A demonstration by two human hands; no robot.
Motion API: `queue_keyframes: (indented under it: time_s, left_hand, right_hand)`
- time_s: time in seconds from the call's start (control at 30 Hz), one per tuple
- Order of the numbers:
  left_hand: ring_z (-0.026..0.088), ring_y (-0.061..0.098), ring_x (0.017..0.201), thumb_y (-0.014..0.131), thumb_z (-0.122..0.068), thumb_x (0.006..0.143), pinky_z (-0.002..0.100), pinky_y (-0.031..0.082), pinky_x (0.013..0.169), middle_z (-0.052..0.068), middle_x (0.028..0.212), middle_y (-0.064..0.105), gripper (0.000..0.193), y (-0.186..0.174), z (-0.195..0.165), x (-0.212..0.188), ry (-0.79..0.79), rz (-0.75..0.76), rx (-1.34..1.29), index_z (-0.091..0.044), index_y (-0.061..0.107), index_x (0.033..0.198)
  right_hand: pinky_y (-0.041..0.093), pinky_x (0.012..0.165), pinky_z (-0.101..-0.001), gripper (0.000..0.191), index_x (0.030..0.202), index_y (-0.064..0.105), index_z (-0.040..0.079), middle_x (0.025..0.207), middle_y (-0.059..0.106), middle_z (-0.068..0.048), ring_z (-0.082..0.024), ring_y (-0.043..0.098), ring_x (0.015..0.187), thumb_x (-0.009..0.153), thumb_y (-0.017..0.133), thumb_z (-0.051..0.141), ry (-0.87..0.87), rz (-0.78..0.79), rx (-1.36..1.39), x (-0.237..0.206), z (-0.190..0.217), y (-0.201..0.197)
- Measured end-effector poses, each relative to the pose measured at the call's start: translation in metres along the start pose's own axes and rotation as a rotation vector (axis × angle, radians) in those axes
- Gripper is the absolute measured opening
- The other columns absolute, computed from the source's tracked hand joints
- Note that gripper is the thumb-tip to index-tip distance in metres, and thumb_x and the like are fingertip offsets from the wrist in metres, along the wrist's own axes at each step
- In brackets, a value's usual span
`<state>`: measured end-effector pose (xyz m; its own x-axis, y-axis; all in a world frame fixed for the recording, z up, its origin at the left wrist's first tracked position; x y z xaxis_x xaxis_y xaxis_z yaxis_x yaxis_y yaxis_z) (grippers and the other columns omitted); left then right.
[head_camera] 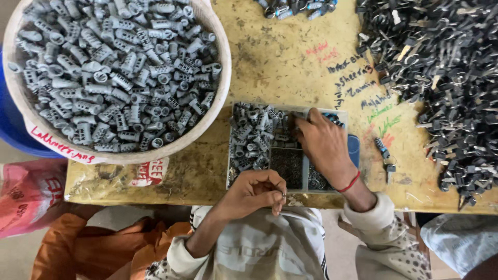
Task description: The person sits at a workshop table assembling small plastic fittings. They pick gray plastic housings from a large bowl, insert small metal screws into them by hand, press blue caps from a compartment box onto the housings, and place the finished assemblies on the table.
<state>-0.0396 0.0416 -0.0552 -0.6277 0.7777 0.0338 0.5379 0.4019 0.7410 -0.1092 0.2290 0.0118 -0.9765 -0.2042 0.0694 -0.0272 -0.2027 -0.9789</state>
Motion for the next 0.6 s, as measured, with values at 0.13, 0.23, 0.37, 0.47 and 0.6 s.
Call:
queue_keyframes:
  time_s: [0.13,0.23,0.37,0.47,0.6]
  left_hand:
    - [0.015,0.068,0.083,0.063,-0.005,0.106,0.031,0.059,0.075,0.010,0.097,0.069,0.011,0.000,-0.001,-0.002,0.018,-0.003,-0.016,0.005,0.063,0.110]
    - [0.014,0.067,0.082,0.063,-0.004,0.106,0.030,0.058,0.074,0.009,0.095,0.068,0.011,0.000,-0.001,-0.001,-0.008,-0.021,0.023,0.006,0.063,0.109]
    - [0.014,0.068,0.082,0.064,-0.004,0.105,0.029,0.058,0.075,0.008,0.095,0.068,0.009,0.001,-0.002,0.000,-0.003,0.006,0.082,0.005,0.063,0.107]
    - [0.013,0.068,0.082,0.064,-0.004,0.105,0.029,0.058,0.075,0.007,0.095,0.068,0.009,0.001,-0.002,-0.001,0.016,-0.008,0.056,0.004,0.063,0.107]
    - [0.013,0.068,0.081,0.064,-0.005,0.105,0.029,0.058,0.075,0.007,0.093,0.068,0.009,0.002,-0.003,0.001,0.013,-0.010,0.089,0.004,0.063,0.108]
  right_hand:
    - [0.054,0.066,-0.0470,0.033,0.108,0.073,0.008,0.105,0.059,-0.019,-0.035,0.069,0.093,0.077,0.067,0.003,-0.098,0.104,-0.062,0.004,-0.003,0.005]
    - [0.056,0.067,-0.0468,0.023,0.103,0.073,0.007,0.114,0.060,-0.021,-0.034,0.070,0.089,0.081,0.066,0.003,-0.125,0.126,-0.177,0.008,-0.004,0.002]
    - [0.053,0.065,-0.0489,0.016,0.103,0.067,0.006,0.112,0.060,-0.020,-0.037,0.069,0.084,0.088,0.066,0.010,-0.084,0.159,-0.064,0.007,-0.008,-0.001]
    - [0.051,0.064,-0.0508,0.022,0.111,0.062,0.004,0.110,0.061,-0.017,-0.039,0.068,0.082,0.093,0.066,0.014,-0.177,0.113,0.019,0.000,-0.008,-0.003]
    - [0.052,0.065,-0.0497,0.025,0.114,0.062,0.005,0.114,0.063,-0.020,-0.038,0.067,0.081,0.089,0.064,0.007,-0.237,0.119,-0.003,0.001,-0.008,-0.005]
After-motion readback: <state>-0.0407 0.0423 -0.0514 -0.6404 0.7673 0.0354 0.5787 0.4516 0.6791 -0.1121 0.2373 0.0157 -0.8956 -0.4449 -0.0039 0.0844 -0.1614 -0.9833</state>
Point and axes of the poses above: each hand's wrist, its own x-axis towards the middle knuckle, its own y-axis out of the palm, z = x × y, the point moved 4 cm from there along x, towards the middle knuckle
